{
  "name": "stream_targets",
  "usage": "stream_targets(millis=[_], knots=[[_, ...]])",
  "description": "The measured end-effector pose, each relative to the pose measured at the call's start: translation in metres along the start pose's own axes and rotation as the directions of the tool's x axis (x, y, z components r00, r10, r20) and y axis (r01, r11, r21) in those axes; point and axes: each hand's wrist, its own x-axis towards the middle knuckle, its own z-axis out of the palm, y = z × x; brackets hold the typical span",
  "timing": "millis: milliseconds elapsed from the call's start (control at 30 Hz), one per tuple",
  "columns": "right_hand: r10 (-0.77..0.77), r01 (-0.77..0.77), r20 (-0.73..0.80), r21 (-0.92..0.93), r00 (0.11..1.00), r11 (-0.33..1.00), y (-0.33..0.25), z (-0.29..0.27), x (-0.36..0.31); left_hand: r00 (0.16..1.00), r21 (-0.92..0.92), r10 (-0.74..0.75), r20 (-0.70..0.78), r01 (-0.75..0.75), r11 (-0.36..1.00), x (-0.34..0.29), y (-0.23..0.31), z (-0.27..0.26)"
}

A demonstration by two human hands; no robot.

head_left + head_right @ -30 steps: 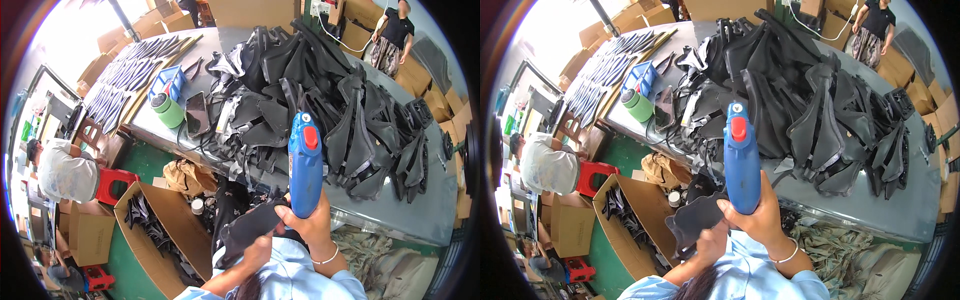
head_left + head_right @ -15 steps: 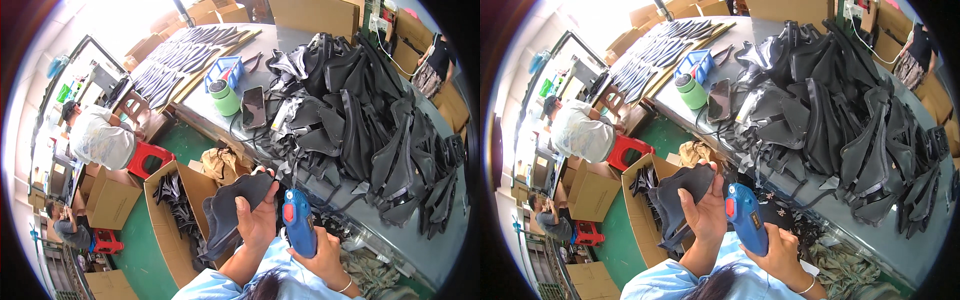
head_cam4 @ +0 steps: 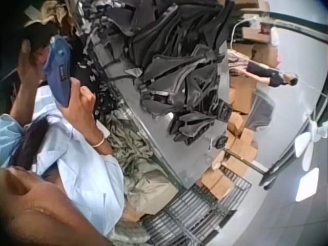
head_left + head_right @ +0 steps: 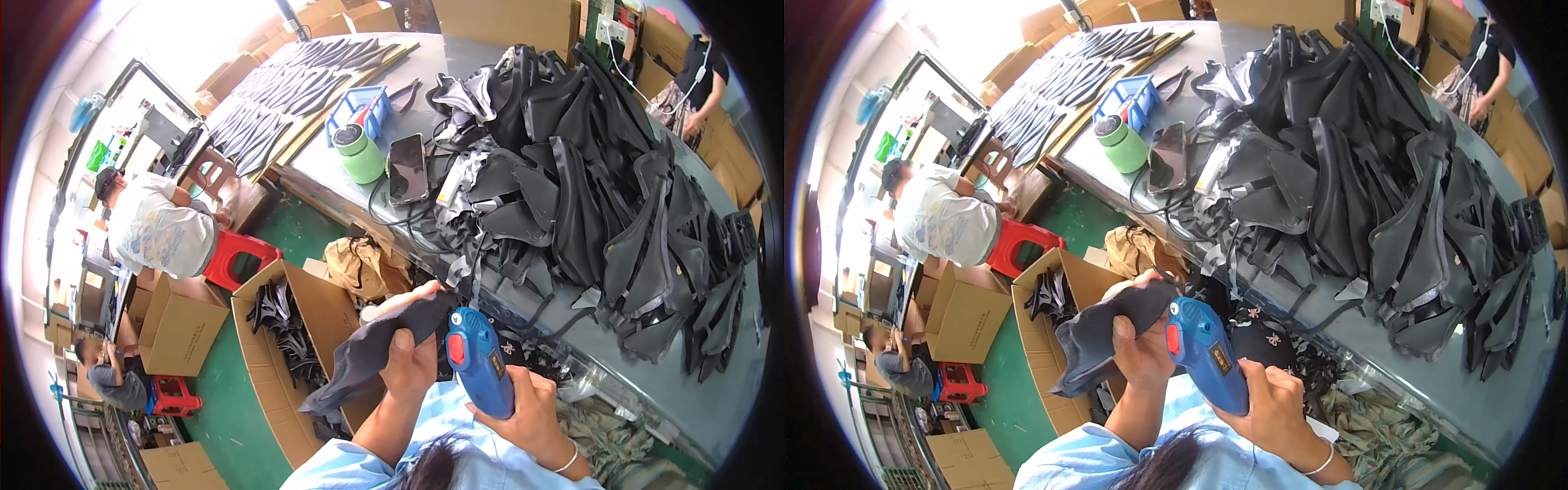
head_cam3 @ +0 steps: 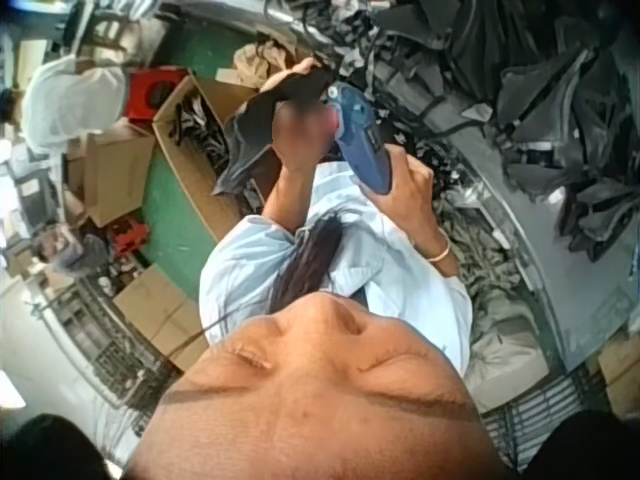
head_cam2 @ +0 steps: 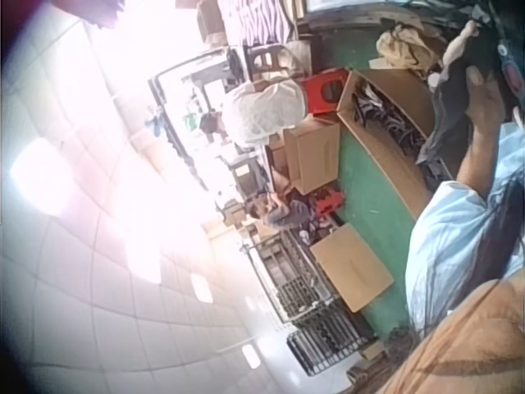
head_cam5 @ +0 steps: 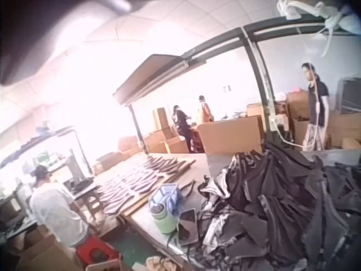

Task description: The person uses a hot glue gun to apply adhesive to the edges of black flexible parts. They pick up each part from a pile, apply glue to specific seams, and then place the finished item into a cardboard box. The process is repeated continuously throughout the clip.

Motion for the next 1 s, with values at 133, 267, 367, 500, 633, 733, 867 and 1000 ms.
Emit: stream_targets(millis=[133,267,367,500,633,733,867,1000], knots=[[-0.012,0.012,0.000,-0.046,1.000,0.999,0.003,-0.002,-0.003,0.997,0.064,-0.067,0.037,0.065,0.996,0.009,0.021,0.005],[-0.028,0.028,0.006,-0.125,1.000,0.992,0.006,-0.005,-0.003,0.966,0.110,-0.251,0.060,0.244,0.964,0.021,0.041,0.005],[-0.034,0.036,0.021,-0.136,0.999,0.990,0.008,-0.005,-0.004,0.949,0.207,-0.309,0.069,0.289,0.935,0.024,0.051,0.010],[-0.043,0.046,0.022,-0.123,0.999,0.991,0.008,-0.003,-0.004,0.949,0.400,-0.313,0.031,0.275,0.874,0.027,0.052,0.015],[-0.048,0.048,0.003,-0.121,0.999,0.991,0.009,-0.001,-0.005,0.971,0.302,-0.220,0.095,0.183,0.936,0.025,0.051,0.011],[-0.042,0.043,0.011,-0.097,0.999,0.994,0.013,0.000,-0.007,0.984,0.230,-0.170,0.059,0.152,0.961,0.023,0.050,0.011],[-0.034,0.036,0.030,-0.062,0.999,0.997,0.012,0.001,-0.006,0.990,0.294,-0.143,0.001,0.136,0.946,0.019,0.048,0.014],[-0.032,0.032,0.008,-0.014,0.999,0.999,0.009,0.002,-0.004,0.980,0.265,-0.192,-0.053,0.199,0.943,0.014,0.041,0.013]])
